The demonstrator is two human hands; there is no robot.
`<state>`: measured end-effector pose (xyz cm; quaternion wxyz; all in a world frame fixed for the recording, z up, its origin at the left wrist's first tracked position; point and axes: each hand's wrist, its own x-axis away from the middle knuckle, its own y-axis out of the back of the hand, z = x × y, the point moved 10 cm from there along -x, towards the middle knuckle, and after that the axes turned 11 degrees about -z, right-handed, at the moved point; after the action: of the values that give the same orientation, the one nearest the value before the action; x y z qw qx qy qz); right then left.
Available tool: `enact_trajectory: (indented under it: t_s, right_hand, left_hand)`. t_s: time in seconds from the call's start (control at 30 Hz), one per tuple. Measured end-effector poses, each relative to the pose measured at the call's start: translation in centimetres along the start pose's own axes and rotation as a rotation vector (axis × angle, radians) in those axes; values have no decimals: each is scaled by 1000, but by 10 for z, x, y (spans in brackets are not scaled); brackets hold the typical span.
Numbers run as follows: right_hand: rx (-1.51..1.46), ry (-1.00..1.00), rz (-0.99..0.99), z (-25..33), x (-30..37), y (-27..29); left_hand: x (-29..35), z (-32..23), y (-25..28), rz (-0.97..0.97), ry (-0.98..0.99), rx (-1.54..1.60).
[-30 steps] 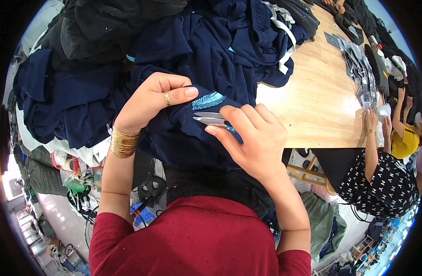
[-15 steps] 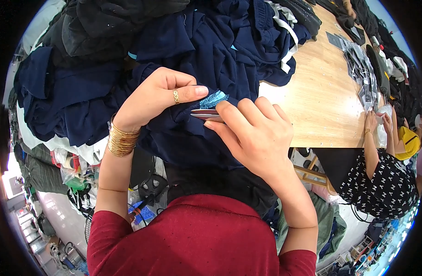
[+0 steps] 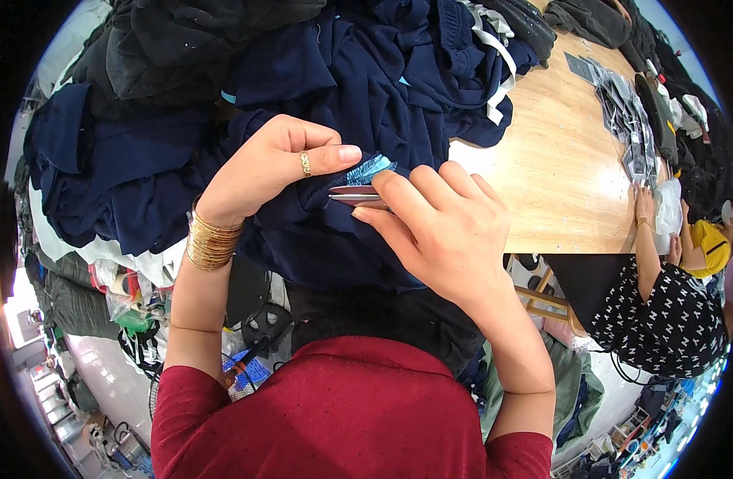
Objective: The recorder is using thread snips to trim excess threads and inspect dark blue garments at a textile manufacturing workbench.
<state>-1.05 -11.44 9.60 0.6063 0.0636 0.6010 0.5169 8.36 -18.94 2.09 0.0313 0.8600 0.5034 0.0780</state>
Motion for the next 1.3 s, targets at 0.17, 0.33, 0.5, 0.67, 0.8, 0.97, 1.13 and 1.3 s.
enact_trajectory:
  t_s: [0.17, 0.33, 0.5, 0.67, 0.8, 0.97, 1.13, 1.3]
  right_hand:
    - [63, 7, 5, -2, 3, -2]
    - [58, 8, -13, -2, 4, -2]
    - [44, 9, 13, -3, 5, -4]
    - [-229, -357, -6, -34, 12, -8]
    - [-376, -97, -151, -6, 10, -3]
    - [-477, -227, -150, -8, 13, -24]
    - [-1443, -1016, -263, -96, 42, -29]
    - [-815, -702, 207, -74, 28, -46]
  left_hand:
    - [0, 0, -1, 3, 18, 22]
    - [0, 4, -3, 25, 33, 54]
    - [1, 5, -3, 32, 52, 63]
    - [3, 1, -2, 31, 57, 57]
    - [3, 3, -4, 0, 106, 163]
    - [0, 7, -8, 70, 94, 143]
    - [12, 6, 4, 53, 93, 22]
    - [19, 10, 2, 105, 91, -35]
